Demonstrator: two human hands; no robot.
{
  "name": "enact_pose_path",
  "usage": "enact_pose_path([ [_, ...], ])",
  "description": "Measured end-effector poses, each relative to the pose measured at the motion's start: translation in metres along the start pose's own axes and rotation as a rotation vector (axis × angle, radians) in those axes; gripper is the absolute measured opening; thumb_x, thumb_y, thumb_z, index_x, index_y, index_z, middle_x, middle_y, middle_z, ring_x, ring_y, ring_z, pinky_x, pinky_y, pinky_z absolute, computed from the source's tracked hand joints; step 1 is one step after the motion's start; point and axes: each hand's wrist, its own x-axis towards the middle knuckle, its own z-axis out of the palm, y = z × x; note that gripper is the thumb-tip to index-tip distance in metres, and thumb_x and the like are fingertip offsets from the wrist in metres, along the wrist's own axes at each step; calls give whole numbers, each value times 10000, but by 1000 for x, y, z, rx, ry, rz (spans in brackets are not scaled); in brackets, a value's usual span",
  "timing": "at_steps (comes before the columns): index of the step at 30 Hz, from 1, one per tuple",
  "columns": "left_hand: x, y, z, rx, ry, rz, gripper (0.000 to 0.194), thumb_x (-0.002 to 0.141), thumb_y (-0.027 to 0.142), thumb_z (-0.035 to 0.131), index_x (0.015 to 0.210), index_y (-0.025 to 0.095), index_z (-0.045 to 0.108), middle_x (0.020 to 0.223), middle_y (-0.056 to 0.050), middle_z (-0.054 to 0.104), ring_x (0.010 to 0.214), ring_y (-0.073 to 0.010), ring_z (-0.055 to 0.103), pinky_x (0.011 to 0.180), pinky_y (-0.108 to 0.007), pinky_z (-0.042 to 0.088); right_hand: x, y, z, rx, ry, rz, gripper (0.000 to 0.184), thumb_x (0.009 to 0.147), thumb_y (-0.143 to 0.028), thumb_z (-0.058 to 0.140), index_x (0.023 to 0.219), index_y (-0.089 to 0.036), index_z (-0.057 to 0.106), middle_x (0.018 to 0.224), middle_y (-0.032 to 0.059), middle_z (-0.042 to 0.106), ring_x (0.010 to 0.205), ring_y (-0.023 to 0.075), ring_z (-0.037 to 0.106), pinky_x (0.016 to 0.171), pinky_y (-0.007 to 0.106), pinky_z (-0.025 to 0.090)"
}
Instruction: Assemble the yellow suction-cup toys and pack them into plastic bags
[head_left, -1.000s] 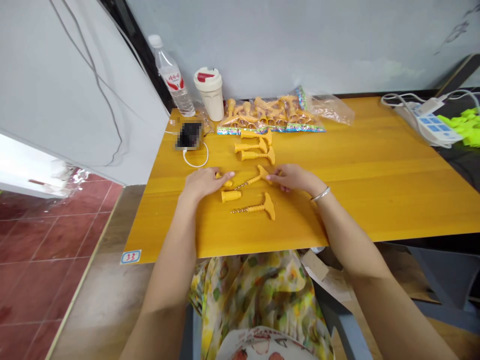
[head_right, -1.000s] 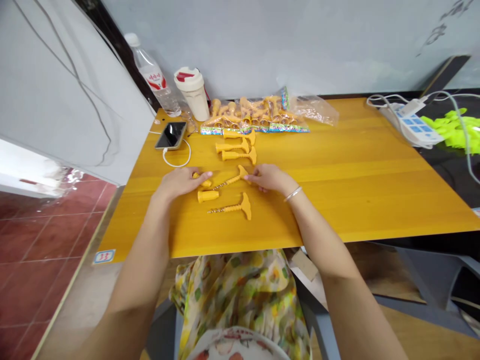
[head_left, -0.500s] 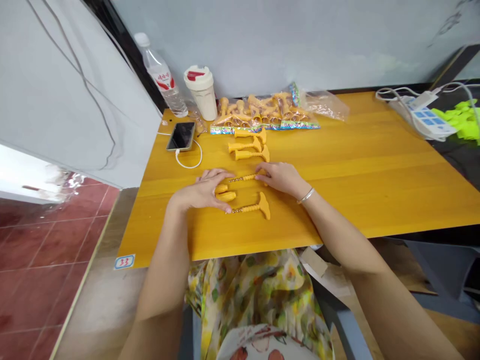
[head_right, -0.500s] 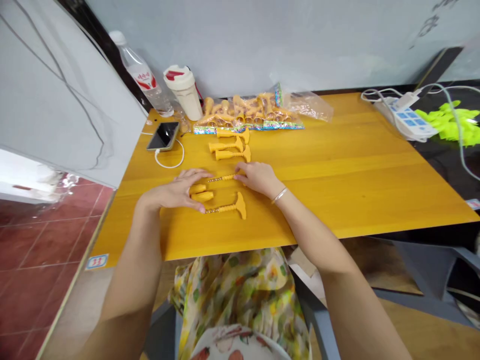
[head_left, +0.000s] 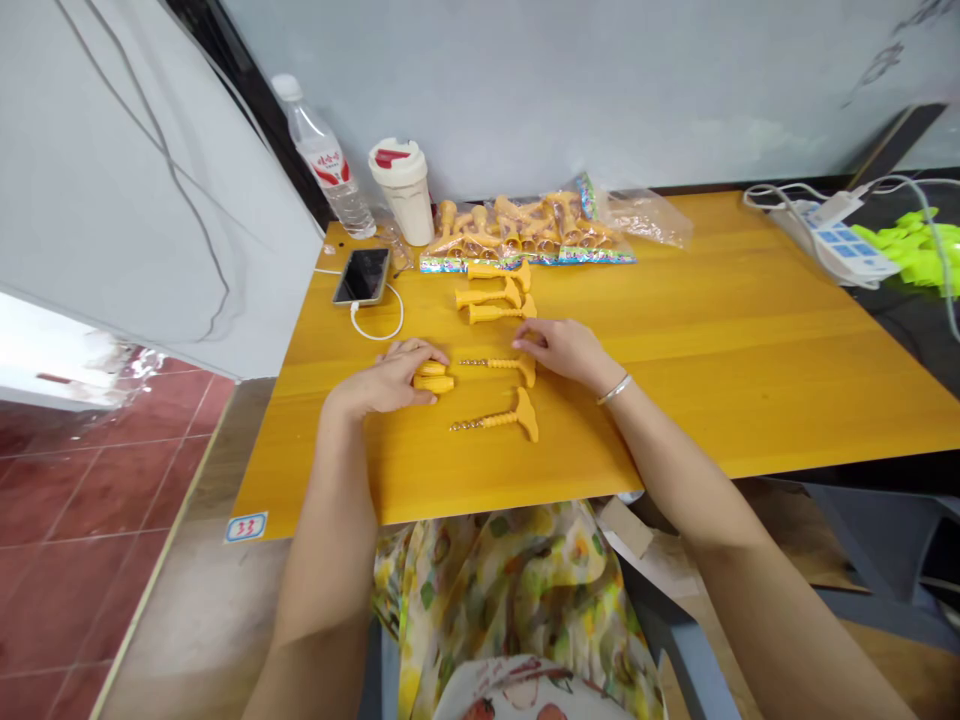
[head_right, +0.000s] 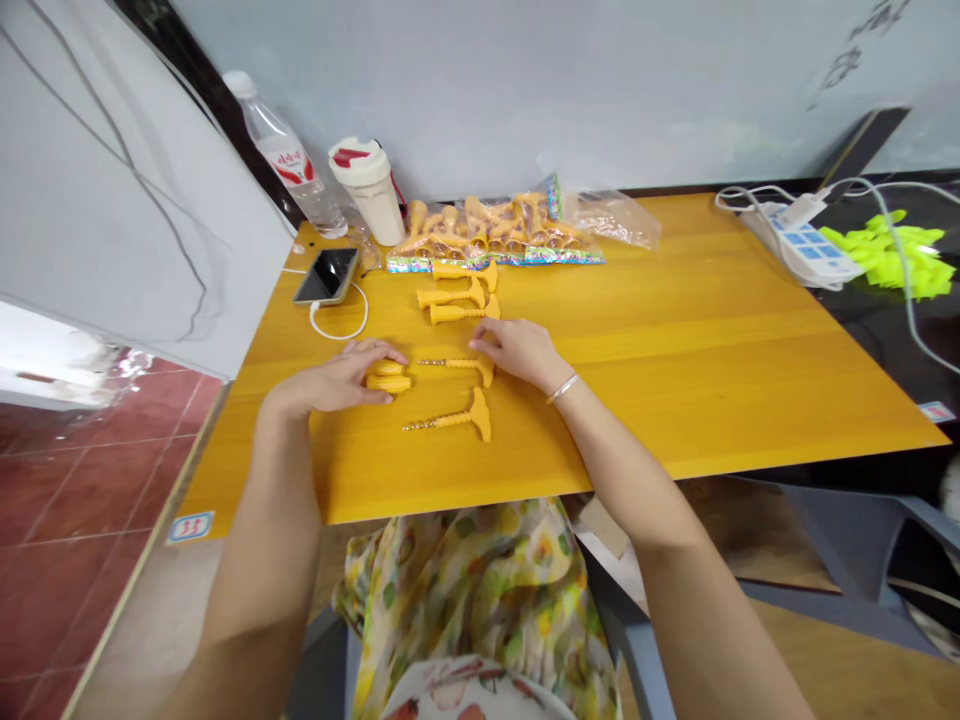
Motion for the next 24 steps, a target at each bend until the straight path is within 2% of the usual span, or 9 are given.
enact_pose_path([
  [2, -1, 2, 0, -16, 13, 7, 520, 680, 452, 755, 1157, 292, 621, 1307, -69, 573, 1243, -313, 508, 1110, -546, 338, 4, 6, 4, -13, 110, 44, 335, 1000, -426, 493, 1264, -268, 625, 1016, 59, 719, 831, 207, 652, 667, 280, 393],
  [4, -1, 5, -2, -49, 29, 25, 597, 679, 538, 757, 1202, 294, 606, 1343, -75, 566, 1270, -316, 497, 1115, -533, 343, 9, 11, 8, -53, 163, 86, 412, 1001, -430, 483, 1379, -278, 545, 1113, 91, 684, 858, 226, 657, 676, 293, 407],
  [7, 0, 10, -4, -91, 61, 54, 644, 724, 620, 702, 1260, 285, 579, 1386, -82, 554, 1306, -308, 478, 1130, -508, 337, 14, 17, 13, -110, 122, 128, 484, 997, -487, 471, 1449, -316, 482, 1162, 109, 649, 879, 252, 664, 691, 310, 426],
  [10, 3, 15, -4, -99, 84, 59, 633, 756, 629, 679, 1268, 269, 580, 1374, -85, 575, 1279, -301, 508, 1118, -492, 350, 16, 18, 14, -124, 81, 129, 482, 997, -502, 462, 1447, -332, 481, 1158, 102, 646, 915, 259, 667, 711, 315, 439],
  [14, 10, 30, 5, -30, 233, 51, 435, 855, 531, 627, 1189, 253, 633, 1274, -74, 656, 1190, -284, 562, 1073, -488, 361, 15, 17, 14, -130, 81, 108, 455, 1000, -464, 470, 1431, -320, 485, 1152, 93, 665, 934, 255, 670, 711, 313, 446],
  [17, 18, 47, 16, 106, 323, 114, 286, 930, 412, 555, 1132, 247, 672, 1218, -62, 693, 1185, -271, 546, 1069, -495, 317, 15, 16, 15, -121, 89, 102, 444, 994, -478, 483, 1402, -305, 501, 1152, 88, 685, 943, 265, 677, 709, 315, 449],
  [21, 25, 63, 29, 257, 285, 207, 277, 958, 303, 499, 1158, 253, 684, 1186, -71, 710, 1176, -280, 517, 1043, -511, 287, 15, 14, 16, -103, 92, 114, 420, 992, -479, 493, 1357, -273, 509, 1172, 92, 702, 963, 272, 680, 728, 321, 457],
  [24, 26, 67, 31, 321, 254, 221, 258, 941, 241, 504, 1100, 252, 707, 1084, -72, 734, 1160, -293, 510, 1028, -523, 276, 15, 13, 16, -98, 103, 125, 406, 994, -487, 483, 1334, -266, 509, 1196, 90, 704, 968, 273, 683, 730, 324, 460],
])
